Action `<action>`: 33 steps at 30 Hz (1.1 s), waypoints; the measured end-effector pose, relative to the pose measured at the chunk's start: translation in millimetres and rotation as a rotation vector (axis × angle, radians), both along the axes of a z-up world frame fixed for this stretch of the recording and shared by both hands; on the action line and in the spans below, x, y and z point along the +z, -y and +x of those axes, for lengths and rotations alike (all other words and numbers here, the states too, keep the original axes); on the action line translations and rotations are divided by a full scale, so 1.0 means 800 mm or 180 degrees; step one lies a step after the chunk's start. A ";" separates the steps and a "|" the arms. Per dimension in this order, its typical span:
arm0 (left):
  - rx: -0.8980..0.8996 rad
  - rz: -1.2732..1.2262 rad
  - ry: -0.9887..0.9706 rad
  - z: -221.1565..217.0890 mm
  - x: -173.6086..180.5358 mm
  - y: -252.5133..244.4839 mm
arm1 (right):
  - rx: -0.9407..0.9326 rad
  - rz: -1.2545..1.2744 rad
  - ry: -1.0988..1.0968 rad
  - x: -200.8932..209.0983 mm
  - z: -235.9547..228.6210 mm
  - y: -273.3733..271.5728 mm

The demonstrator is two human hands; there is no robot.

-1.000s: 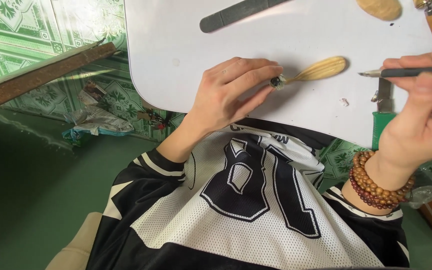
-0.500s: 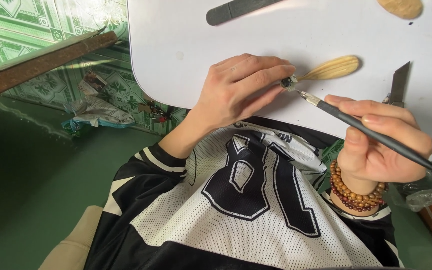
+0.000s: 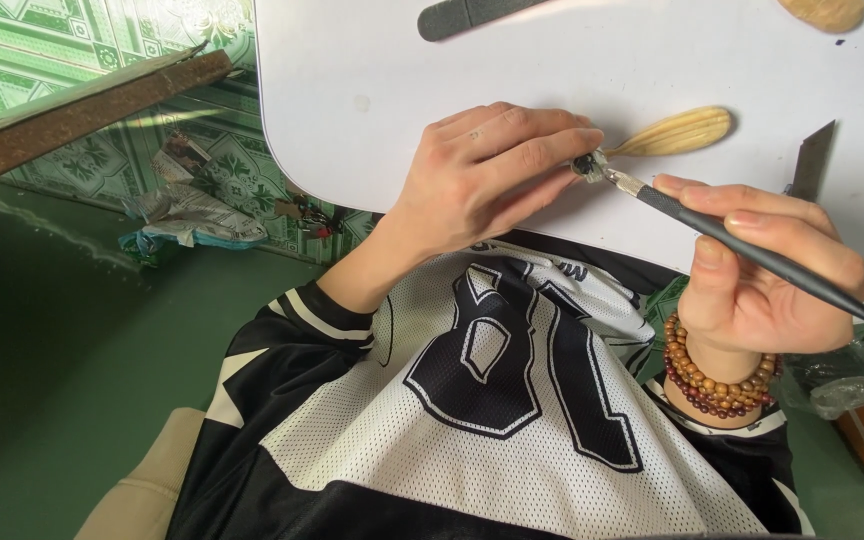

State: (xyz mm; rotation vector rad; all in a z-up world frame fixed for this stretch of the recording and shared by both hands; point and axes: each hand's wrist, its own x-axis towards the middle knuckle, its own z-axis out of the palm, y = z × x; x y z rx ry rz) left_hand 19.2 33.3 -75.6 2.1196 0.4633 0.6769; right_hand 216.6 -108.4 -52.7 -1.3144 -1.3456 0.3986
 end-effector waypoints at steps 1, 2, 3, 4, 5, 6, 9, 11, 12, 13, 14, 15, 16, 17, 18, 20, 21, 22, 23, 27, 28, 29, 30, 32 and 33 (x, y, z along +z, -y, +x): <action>-0.0001 0.0001 0.0001 0.000 0.000 0.000 | -0.0001 0.0001 0.0001 0.002 0.000 0.000; -0.0006 0.0001 -0.0005 0.000 0.000 0.000 | 0.0033 -0.0034 -0.0009 0.004 -0.001 -0.001; -0.0009 -0.0001 -0.0013 -0.001 0.000 0.000 | 0.0069 -0.0071 -0.0021 0.006 -0.002 -0.001; -0.0008 -0.0001 -0.0015 0.000 0.000 0.000 | 0.0070 -0.0071 -0.0023 0.010 -0.003 -0.004; -0.0005 0.0018 -0.0003 0.000 0.000 0.001 | 0.0040 -0.0041 0.0102 0.013 -0.004 -0.006; -0.0003 0.0037 0.0009 0.000 0.000 0.001 | 0.0011 -0.0011 0.0226 0.016 -0.006 -0.007; -0.0032 -0.0029 -0.0003 0.000 0.003 0.000 | 0.0091 -0.0138 0.0214 0.023 -0.006 -0.008; -0.0057 -0.0054 0.0019 0.002 0.006 -0.001 | 0.0063 -0.0266 0.0118 0.027 -0.008 -0.007; -0.0078 -0.0079 0.0037 0.002 0.007 -0.002 | 0.0041 -0.0394 0.0019 0.029 -0.009 -0.007; -0.0074 -0.0077 0.0039 0.003 0.008 -0.002 | 0.0045 -0.0391 0.0021 0.030 -0.009 -0.007; -0.0117 -0.0107 0.0035 0.003 0.008 -0.003 | 0.0024 -0.0404 0.0012 0.031 -0.009 -0.008; -0.0161 -0.0144 0.0030 0.003 0.009 -0.003 | 0.0001 -0.0423 0.0000 0.033 -0.010 -0.008; -0.0159 -0.0149 0.0030 0.003 0.008 -0.001 | 0.0003 -0.0428 0.0000 0.031 -0.008 -0.005; -0.0160 -0.0149 0.0037 0.003 0.007 -0.001 | 0.0019 -0.0419 -0.0068 0.029 -0.006 -0.003; -0.0160 -0.0149 0.0044 0.004 0.006 0.000 | 0.0036 -0.0411 -0.0136 0.028 -0.004 -0.001; -0.0149 -0.0144 0.0043 0.004 0.005 0.000 | 0.0188 -0.0150 -0.0019 0.019 0.004 -0.002; -0.0141 -0.0140 0.0039 0.004 0.005 0.000 | 0.0339 0.0107 0.0094 0.015 0.008 -0.003; -0.0136 -0.0139 0.0037 0.004 0.005 0.001 | 0.0344 0.0108 0.0092 0.020 0.010 -0.002; -0.0136 -0.0151 0.0045 0.004 0.004 0.001 | 0.0444 -0.0040 0.0229 0.025 0.012 -0.001; -0.0132 -0.0123 0.0075 0.004 0.002 0.002 | 0.0394 -0.0038 0.0395 0.021 0.009 0.001; -0.0137 -0.0127 0.0073 0.003 0.002 0.003 | 0.0389 -0.0042 0.0393 0.020 0.008 0.001; -0.0122 -0.0136 0.0081 0.004 0.002 0.003 | 0.0368 -0.0066 0.0345 0.019 0.007 0.001; -0.0106 -0.0146 0.0090 0.004 0.002 0.003 | 0.0347 -0.0089 0.0297 0.018 0.006 0.001; -0.0122 -0.0132 0.0096 0.004 0.000 0.003 | 0.0285 -0.0040 0.0304 0.017 0.004 0.000; -0.0135 -0.0110 0.0104 0.004 -0.001 0.003 | 0.0226 0.0017 0.0314 0.015 0.002 0.000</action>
